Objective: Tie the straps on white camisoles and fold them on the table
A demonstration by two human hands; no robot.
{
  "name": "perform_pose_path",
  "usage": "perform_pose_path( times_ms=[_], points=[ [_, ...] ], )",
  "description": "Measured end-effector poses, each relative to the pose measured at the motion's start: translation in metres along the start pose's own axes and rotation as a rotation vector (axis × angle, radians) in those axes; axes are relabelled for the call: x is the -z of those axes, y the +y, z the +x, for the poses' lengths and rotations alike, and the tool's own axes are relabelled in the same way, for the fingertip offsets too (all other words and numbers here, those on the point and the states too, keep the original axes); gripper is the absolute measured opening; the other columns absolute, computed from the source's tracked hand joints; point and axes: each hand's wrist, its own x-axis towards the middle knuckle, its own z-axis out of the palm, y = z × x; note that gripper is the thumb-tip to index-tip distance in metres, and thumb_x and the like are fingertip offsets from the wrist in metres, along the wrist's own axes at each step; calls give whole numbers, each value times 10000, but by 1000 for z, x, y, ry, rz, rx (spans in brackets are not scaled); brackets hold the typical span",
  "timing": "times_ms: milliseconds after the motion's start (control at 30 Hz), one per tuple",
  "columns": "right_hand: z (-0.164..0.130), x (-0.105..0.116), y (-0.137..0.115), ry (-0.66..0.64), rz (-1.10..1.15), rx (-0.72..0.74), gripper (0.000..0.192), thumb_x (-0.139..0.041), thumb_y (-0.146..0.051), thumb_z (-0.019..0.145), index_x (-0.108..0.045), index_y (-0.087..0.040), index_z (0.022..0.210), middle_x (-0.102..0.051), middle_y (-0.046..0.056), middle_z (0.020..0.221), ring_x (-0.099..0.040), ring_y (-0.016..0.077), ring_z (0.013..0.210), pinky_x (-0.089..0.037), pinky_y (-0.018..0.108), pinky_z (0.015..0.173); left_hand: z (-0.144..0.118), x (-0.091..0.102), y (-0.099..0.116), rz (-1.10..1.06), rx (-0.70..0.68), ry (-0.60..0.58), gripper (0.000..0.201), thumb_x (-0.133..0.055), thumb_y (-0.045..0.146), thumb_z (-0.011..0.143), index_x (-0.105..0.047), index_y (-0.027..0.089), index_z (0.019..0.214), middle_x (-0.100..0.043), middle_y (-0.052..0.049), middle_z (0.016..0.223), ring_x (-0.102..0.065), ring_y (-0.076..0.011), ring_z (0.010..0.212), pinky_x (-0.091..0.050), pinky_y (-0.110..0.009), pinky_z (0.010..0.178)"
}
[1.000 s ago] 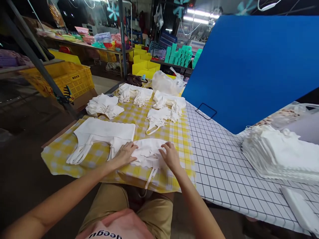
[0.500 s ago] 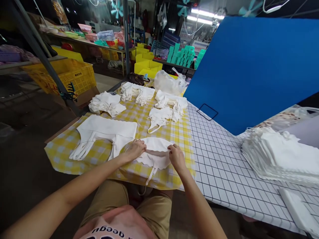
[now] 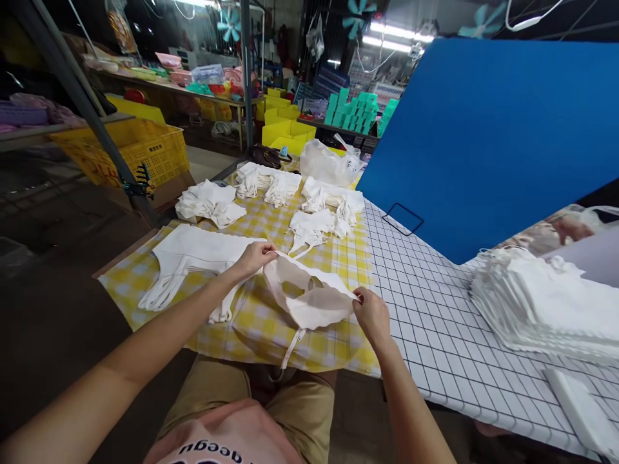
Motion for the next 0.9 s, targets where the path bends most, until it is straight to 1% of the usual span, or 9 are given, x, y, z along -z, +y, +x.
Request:
perform_pose_path(
  times_ms=[133, 200, 333, 400, 467, 567, 667, 767, 900],
  points=[
    [-2, 11, 11, -49, -23, -103, 170, -464, -192, 672, -620, -216, 737, -619, 15, 613, -514, 170, 567, -311, 256, 498, 2, 10, 5, 11, 83, 62, 122, -488, 218, 723, -589, 151, 708, -518, 52, 489, -497, -96, 429, -351, -188, 467],
    [-4, 18, 16, -89, 36, -159, 137, -478, -216, 674, -605, -215, 724, -602, 3, 574, -527, 167, 546, -326, 257, 493, 2, 14, 9, 55, 73, 94, 125, -467, 211, 743, -573, 157, 705, -498, 60, 470, -491, -90, 386, -367, -193, 478],
    [-5, 36, 20, -159, 330, -278, 135, -517, -249, 664, -598, -193, 756, -586, 2, 551, -558, 159, 547, -393, 259, 513, 1, 18, 18, 147, -42, 226, 121, -458, 184, 730, -522, 160, 631, -571, 24, 623, -497, -72, 416, -385, -201, 517],
    [-5, 51, 19, -166, 506, -289, 163, -557, -293, 647, -602, -181, 756, -567, 6, 548, -535, 151, 542, -404, 255, 493, 1, 21, 23, 115, -70, 273, 109, -460, 173, 706, -485, 165, 600, -576, 16, 644, -498, -73, 445, -378, -195, 507],
    [-6, 70, 19, -183, 658, -252, 197, -616, -344, 611, -602, -175, 710, -561, 17, 585, -513, 143, 555, -413, 251, 472, 0, 26, 29, 6, -74, 269, 113, -458, 183, 691, -441, 174, 580, -533, 35, 565, -498, -78, 441, -359, -187, 474],
    [-4, 98, 21, -288, 836, -205, 272, -702, -398, 551, -602, -178, 675, -571, 37, 669, -504, 136, 576, -430, 248, 455, -3, 37, 43, -229, -94, 187, 176, -449, 236, 698, -370, 183, 550, -404, 69, 447, -457, -72, 363, -285, -178, 395],
    [6, 112, 30, -389, 951, -213, 305, -731, -393, 541, -607, -193, 735, -548, 24, 633, -481, 123, 531, -387, 225, 388, -2, 43, 53, -385, -78, 111, 214, -444, 243, 693, -328, 185, 523, -307, 85, 406, -339, -42, 294, -205, -174, 347],
    [24, 96, 40, -412, 980, -291, 278, -712, -337, 570, -601, -188, 777, -533, 20, 602, -489, 123, 515, -351, 207, 352, 8, 32, 49, -341, 65, 28, 228, -445, 214, 689, -312, 185, 506, -277, 87, 399, -266, -26, 291, -172, -175, 340],
    [43, 37, 49, -414, 769, -431, 198, -662, -283, 615, -584, -155, 745, -581, 46, 660, -541, 123, 540, -423, 222, 414, 21, -2, 15, -142, 315, -108, 252, -496, 230, 701, -374, 177, 486, -319, 74, 345, -299, -44, 314, -201, -171, 350]
  ],
)
